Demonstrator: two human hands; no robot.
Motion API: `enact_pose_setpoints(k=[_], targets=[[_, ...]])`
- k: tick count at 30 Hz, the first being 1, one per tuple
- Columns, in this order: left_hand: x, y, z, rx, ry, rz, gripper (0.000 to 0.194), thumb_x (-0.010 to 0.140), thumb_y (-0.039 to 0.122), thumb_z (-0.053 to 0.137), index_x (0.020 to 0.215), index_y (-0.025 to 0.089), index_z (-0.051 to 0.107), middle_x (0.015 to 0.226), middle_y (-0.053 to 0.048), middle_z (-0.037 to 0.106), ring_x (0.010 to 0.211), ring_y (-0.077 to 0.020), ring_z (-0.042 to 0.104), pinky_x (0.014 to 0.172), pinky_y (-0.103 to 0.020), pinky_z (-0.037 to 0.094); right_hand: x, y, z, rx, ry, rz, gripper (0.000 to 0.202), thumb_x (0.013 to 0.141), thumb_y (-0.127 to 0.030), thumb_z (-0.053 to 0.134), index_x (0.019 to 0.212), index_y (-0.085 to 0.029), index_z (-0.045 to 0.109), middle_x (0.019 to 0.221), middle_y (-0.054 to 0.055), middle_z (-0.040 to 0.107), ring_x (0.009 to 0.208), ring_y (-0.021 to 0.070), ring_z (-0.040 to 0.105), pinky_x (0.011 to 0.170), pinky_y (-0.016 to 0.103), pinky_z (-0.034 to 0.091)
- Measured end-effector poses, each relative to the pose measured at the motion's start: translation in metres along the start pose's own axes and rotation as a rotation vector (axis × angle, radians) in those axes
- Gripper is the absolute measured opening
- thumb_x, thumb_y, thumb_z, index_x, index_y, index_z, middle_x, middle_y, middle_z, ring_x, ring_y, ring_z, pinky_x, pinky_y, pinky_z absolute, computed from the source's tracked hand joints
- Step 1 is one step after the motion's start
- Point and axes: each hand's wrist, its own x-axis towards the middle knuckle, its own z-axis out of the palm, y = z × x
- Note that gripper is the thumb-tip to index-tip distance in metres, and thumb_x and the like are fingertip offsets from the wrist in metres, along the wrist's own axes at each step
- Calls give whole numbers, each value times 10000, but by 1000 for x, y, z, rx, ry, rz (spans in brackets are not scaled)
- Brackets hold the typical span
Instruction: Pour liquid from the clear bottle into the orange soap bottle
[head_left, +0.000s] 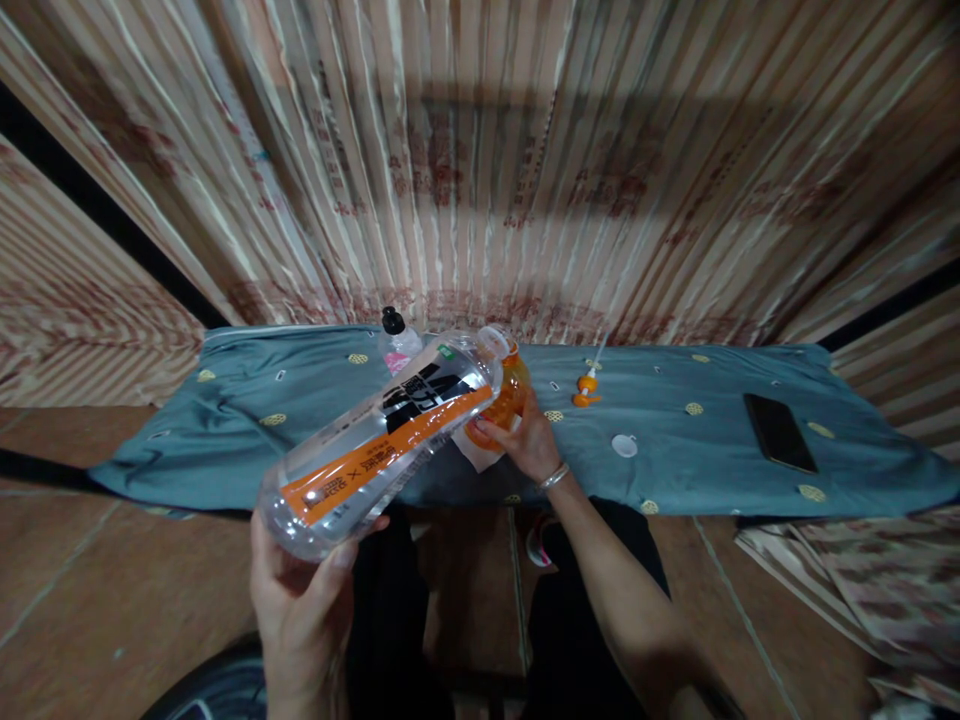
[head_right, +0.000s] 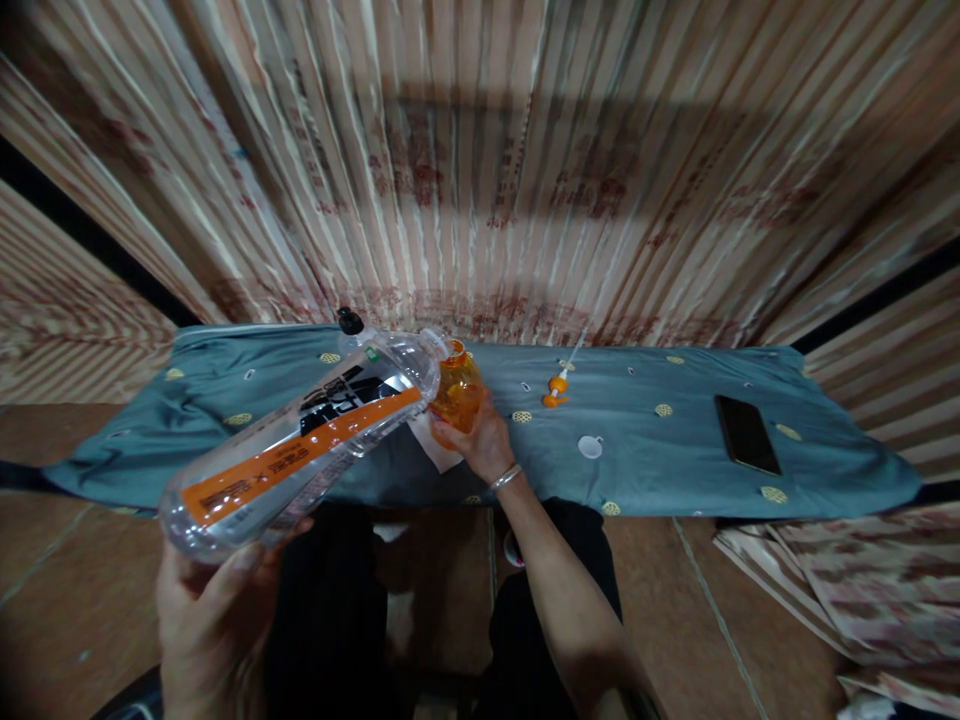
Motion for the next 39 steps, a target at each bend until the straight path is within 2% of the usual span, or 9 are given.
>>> enact_pose_setpoints(k=[10,16,21,25,31,39], targets=[[-1,1,0,-21,18,3,628,560,316,828,1161,334,647,1172,-36,638,880,-261,635,633,-342,600,0,-4,-1,26,-1,2,743,645,-411,788,1253,-149,451,1120,161,674,998,320,674,883,474,545],[-2,2,1,-14,-6,1,625,579,345,823,1174,388,634,1222,-5,631,945,-281,644,631,-354,600,0,3,2,2,-3,-3,759,645,-445,786,1259,-164,440,1094,160,682,986,331,676,860,488,546],[-1,3,1,-23,16,-15,639,537,343,851,1144,373,653,1170,-21,652,933,-294,649,625,-363,597,0,4,2,3,0,-19,753,658,-459,780,1263,-168,439,1107,152,679,997,319,676,875,471,541],[-1,3,0,-40,19,-11,643,536,315,851,1147,357,656,1123,-25,654,895,-262,640,626,-329,595,0,3,2,18,5,-32,747,660,-454,778,1263,-169,442,1118,149,677,1003,317,674,873,469,544],[-1,4,0,-64,5,-6,632,543,291,851,1142,332,655,1104,-34,653,883,-249,639,622,-313,592,1,2,2,12,-13,-8,756,665,-446,774,1268,-142,435,1115,168,676,1013,322,671,887,472,539],[0,3,3,-46,31,6,649,504,313,864,1123,341,669,1097,-31,658,862,-263,643,573,-326,593,1,1,1,32,-23,18,784,645,-481,777,1276,-164,436,1142,165,667,1049,349,654,923,499,512]])
